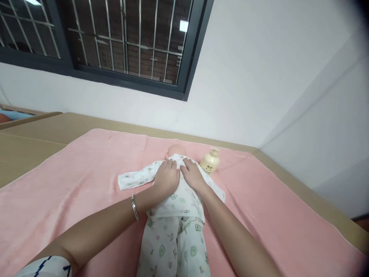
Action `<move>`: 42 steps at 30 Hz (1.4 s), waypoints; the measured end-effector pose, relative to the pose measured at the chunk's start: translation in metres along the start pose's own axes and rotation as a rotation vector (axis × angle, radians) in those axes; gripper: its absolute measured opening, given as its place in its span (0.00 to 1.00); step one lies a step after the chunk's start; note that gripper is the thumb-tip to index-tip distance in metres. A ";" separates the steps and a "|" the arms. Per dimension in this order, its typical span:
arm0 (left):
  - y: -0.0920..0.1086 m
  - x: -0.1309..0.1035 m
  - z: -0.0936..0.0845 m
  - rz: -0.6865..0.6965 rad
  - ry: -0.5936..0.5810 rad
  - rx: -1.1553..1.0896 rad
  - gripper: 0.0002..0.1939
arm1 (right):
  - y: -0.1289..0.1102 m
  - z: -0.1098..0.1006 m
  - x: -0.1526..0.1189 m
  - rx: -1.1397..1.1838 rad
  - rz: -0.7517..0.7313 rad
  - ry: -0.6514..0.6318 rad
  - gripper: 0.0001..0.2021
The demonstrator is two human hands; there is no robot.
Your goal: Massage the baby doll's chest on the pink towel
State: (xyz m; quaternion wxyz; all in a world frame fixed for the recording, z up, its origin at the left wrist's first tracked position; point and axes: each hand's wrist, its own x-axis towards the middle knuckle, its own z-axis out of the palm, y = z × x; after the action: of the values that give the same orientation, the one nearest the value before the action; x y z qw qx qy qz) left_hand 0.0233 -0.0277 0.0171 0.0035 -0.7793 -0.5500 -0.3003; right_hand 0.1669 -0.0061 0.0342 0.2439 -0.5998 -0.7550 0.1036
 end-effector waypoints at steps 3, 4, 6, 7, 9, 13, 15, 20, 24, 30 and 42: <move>-0.001 0.002 -0.001 0.028 -0.015 -0.054 0.23 | 0.002 -0.003 0.001 0.012 -0.054 -0.005 0.16; -0.003 0.005 -0.002 0.022 -0.035 -0.083 0.23 | 0.000 -0.004 -0.001 -0.001 -0.053 -0.001 0.16; -0.010 0.012 -0.003 -0.009 -0.079 -0.138 0.24 | -0.010 -0.004 -0.007 -0.046 -0.023 0.024 0.16; -0.014 0.015 -0.004 -0.026 -0.098 -0.156 0.24 | -0.015 -0.003 -0.010 -0.075 -0.006 0.037 0.17; -0.019 0.020 -0.005 -0.042 -0.127 -0.169 0.26 | -0.026 0.000 -0.017 -0.119 0.006 0.050 0.19; -0.019 0.016 -0.006 -0.021 -0.129 -0.131 0.26 | -0.032 0.001 -0.020 -0.088 -0.051 0.031 0.21; -0.012 0.009 -0.004 -0.011 -0.101 -0.084 0.26 | -0.025 -0.002 -0.015 -0.037 -0.084 0.025 0.20; 0.001 -0.001 -0.001 0.052 -0.020 -0.019 0.24 | -0.004 -0.006 0.000 -0.056 -0.091 -0.030 0.19; -0.012 0.010 -0.003 0.052 -0.088 -0.119 0.23 | -0.019 -0.005 -0.010 -0.171 -0.019 -0.033 0.21; -0.021 0.017 -0.001 -0.032 -0.121 -0.149 0.24 | -0.045 -0.004 -0.030 -0.124 -0.064 -0.049 0.25; -0.013 0.006 0.003 0.000 -0.022 -0.103 0.23 | -0.007 0.001 0.001 -0.080 -0.095 0.017 0.17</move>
State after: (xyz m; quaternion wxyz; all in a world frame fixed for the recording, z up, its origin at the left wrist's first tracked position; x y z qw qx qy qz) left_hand 0.0149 -0.0164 0.0134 -0.0426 -0.7817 -0.5339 -0.3196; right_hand 0.1603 -0.0072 0.0361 0.2305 -0.5736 -0.7840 0.0565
